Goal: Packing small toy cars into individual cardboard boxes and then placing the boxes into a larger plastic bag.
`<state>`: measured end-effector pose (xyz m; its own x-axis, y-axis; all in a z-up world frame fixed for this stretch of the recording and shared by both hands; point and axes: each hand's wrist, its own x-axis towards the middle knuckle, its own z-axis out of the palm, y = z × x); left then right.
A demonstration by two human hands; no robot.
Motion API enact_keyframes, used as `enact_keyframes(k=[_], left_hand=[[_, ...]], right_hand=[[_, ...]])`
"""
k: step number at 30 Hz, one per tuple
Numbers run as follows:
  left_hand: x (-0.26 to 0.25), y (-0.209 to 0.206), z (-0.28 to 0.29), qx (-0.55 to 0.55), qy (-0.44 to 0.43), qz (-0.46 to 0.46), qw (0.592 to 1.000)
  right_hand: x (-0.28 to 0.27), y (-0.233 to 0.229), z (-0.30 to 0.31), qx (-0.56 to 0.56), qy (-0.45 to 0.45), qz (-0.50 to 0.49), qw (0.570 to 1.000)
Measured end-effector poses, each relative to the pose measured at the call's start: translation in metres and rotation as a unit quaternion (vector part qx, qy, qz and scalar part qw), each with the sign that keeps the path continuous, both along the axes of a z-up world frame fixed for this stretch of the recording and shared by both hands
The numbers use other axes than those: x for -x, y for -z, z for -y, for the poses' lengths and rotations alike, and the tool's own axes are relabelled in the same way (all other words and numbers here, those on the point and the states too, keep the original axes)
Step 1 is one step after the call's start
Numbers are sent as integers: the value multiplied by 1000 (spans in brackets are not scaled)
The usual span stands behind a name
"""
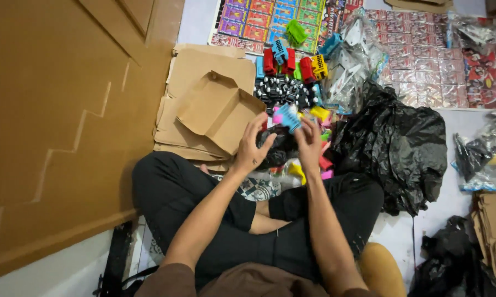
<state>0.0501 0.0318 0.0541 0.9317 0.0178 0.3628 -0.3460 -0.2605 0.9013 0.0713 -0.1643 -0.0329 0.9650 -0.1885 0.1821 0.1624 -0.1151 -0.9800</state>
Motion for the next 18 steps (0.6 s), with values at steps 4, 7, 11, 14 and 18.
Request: enact_keyframes(k=[4,7,11,14,18], left_hand=[[0,11,0,163,63,-129,976],[-2,22,-6,223,47,-172,959],[-7,36,-13,238,-18,-216,947],[-5,10,-7,241,-43,-230,942],[-22,7,5,222,-75,-217,948]], right_hand=[[16,-39,-13,-111,-114,-64,985],[1,-44,-13,-43,-193,-114,974],[-38,-44,-8,93,-70,-22,993],[-70,-24,-1,179,-30,26,983],[-122,-20,2,310,4,155,938]])
